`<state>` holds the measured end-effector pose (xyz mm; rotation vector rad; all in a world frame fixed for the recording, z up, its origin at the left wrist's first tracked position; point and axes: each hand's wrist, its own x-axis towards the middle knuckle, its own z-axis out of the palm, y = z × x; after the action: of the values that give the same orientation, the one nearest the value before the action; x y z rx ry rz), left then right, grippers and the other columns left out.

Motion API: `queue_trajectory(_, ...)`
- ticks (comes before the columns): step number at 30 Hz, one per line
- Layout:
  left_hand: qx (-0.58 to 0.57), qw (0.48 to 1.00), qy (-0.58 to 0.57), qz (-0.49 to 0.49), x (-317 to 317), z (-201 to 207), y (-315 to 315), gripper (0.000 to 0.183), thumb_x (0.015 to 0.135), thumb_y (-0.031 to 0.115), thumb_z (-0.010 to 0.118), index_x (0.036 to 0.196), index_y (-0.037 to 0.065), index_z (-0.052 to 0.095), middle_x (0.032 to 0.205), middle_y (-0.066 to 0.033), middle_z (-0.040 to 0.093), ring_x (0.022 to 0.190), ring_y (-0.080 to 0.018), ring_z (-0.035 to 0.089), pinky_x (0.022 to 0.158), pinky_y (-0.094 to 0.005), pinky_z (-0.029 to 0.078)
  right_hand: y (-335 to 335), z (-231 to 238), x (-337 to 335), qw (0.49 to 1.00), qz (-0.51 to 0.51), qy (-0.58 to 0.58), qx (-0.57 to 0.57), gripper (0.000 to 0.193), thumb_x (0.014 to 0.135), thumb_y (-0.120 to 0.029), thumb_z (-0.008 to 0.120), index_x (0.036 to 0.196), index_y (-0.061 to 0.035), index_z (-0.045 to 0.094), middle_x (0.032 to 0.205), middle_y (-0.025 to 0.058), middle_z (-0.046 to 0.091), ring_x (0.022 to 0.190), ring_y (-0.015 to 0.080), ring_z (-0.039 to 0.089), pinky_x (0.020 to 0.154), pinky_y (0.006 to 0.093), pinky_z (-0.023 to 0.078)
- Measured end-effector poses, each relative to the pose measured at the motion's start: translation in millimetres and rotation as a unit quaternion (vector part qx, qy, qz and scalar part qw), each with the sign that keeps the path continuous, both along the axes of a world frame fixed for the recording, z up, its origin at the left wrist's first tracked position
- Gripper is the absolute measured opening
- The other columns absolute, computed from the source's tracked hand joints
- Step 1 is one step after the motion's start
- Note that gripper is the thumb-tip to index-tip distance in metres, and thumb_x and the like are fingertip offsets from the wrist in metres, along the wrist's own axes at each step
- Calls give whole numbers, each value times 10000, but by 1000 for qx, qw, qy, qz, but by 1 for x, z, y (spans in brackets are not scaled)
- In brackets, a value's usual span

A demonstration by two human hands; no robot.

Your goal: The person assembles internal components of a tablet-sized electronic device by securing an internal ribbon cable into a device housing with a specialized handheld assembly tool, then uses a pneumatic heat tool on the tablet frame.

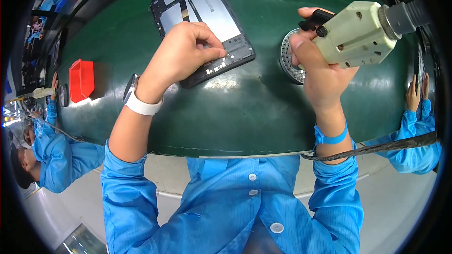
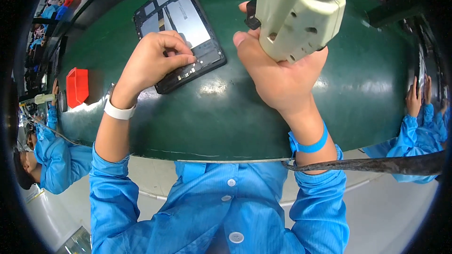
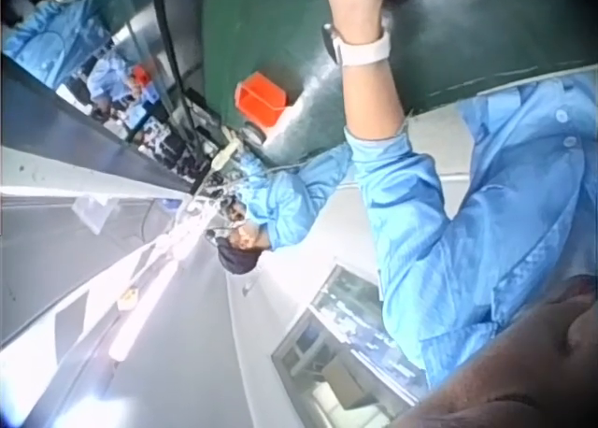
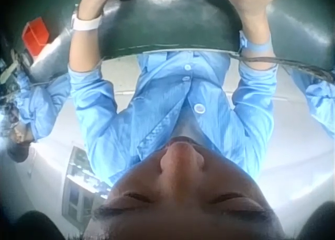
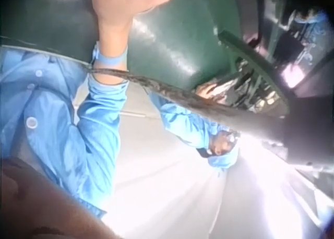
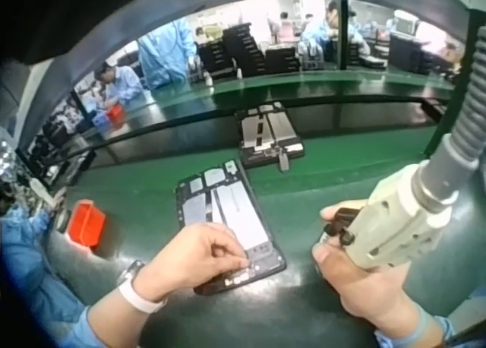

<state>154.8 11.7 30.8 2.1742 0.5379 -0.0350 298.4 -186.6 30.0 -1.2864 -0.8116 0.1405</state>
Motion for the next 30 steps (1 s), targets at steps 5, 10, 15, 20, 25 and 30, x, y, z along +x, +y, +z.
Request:
queue_trajectory(5, 8, 1000, -12, -17, 1, -1, -1, 70, 825, 33, 783, 840, -20, 740, 810, -27, 655, 680, -87, 532, 639, -244, 450, -1, 0, -1, 1000, -5, -1, -6, 334, 803, 93, 639, 1137, 97, 640, 765, 79, 638, 571, 120, 577, 551, 248, 473)
queue_trajectory(10, 36, 998, -20, -37, 2, 2, -3, 75, 829, 32, 782, 844, -22, 731, 799, -31, 648, 685, -94, 546, 645, -253, 462, -2, 0, 0, 1000, 1, -6, 3, 340, 799, 97, 643, 1138, 97, 639, 765, 81, 641, 574, 118, 579, 550, 248, 473)
queue_trajectory(15, 63, 996, -30, -51, 2, 3, -8, 73, 843, 31, 775, 854, -25, 729, 799, -32, 648, 703, -97, 574, 659, -258, 479, -5, 0, -2, 1000, 2, -1, 6, 338, 806, 94, 641, 1144, 93, 638, 767, 87, 647, 575, 118, 581, 548, 244, 471)
queue_trajectory(20, -36, 999, 1, -37, 2, 0, 2, 82, 863, 39, 767, 845, -31, 729, 803, -23, 662, 708, -81, 583, 663, -250, 484, -5, -1, -1, 1000, 1, 15, 25, 345, 818, 89, 632, 1163, 91, 630, 770, 92, 652, 573, 118, 581, 549, 238, 472)
queue_trajectory(25, -32, 999, 6, -32, 3, 1, 1, 88, 861, 47, 771, 836, -28, 732, 795, -23, 663, 700, -79, 581, 658, -250, 481, -5, 0, -1, 1000, 5, 10, 15, 343, 815, 99, 629, 1158, 90, 632, 770, 88, 651, 573, 116, 579, 550, 237, 471)
queue_trajectory(30, -32, 999, 21, -31, 4, 3, 2, 90, 857, 48, 775, 837, -29, 732, 797, -24, 665, 699, -79, 581, 656, -250, 480, -3, 1, -2, 1000, 9, 8, 7, 351, 804, 115, 642, 1154, 86, 636, 772, 79, 651, 573, 117, 578, 547, 240, 466)
